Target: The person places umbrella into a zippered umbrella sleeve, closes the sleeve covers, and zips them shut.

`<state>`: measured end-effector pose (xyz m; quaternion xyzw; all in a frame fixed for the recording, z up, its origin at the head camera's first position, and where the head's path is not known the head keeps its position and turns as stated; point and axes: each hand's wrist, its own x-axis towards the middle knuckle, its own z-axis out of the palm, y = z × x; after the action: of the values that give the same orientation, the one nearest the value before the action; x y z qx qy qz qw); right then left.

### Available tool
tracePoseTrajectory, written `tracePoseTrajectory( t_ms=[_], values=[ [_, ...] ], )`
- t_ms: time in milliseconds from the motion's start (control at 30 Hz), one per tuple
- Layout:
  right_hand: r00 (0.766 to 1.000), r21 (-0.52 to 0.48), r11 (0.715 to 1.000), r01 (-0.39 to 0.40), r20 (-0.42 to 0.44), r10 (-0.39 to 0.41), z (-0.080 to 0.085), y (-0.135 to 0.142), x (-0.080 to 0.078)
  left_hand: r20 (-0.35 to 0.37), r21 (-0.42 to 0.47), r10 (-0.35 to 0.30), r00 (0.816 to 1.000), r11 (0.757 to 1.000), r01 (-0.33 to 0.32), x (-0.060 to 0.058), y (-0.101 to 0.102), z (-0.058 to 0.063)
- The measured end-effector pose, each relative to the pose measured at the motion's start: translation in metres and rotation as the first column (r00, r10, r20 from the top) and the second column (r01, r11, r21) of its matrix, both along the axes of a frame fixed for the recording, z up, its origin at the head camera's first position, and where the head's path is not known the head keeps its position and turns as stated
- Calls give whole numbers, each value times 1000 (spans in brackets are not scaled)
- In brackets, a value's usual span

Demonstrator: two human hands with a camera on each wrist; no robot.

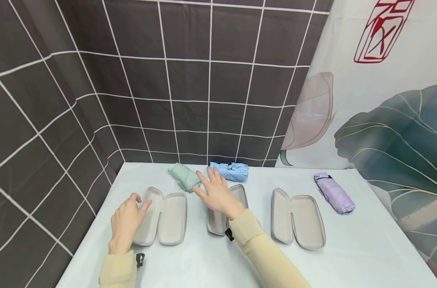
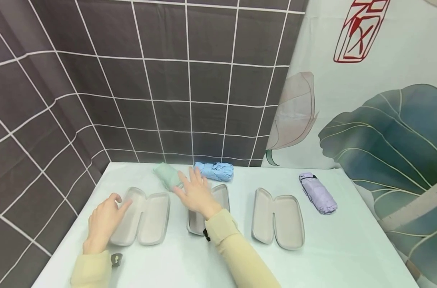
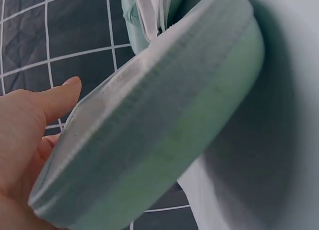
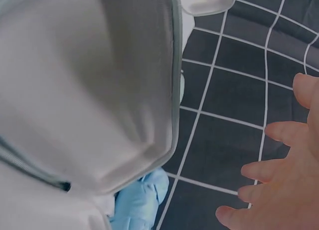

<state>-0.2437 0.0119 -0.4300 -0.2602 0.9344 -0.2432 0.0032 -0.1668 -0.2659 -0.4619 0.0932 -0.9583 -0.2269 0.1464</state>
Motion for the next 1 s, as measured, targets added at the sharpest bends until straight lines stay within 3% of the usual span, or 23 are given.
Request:
tracePoseTrajectory(
  t_ms=[400,767,900,1000],
  values=[
    [999,30,999,-18,35,17,0,-32,-29,135,106,-35,990,994,20,-1,-12,0],
    [998,7,1000,28,52,-28,-12,-69,-61,148,131,-92,985,989,72,0,-20,-3],
    [997,-17,999,33,70,-32,-19,-84,-70,139,132,-81,987,989,63,1,-21,-4],
    [996,26,999,39,83,-41,-24,-93,-76,124,136,-66,990,990,48,1,-19,-4]
  ],
)
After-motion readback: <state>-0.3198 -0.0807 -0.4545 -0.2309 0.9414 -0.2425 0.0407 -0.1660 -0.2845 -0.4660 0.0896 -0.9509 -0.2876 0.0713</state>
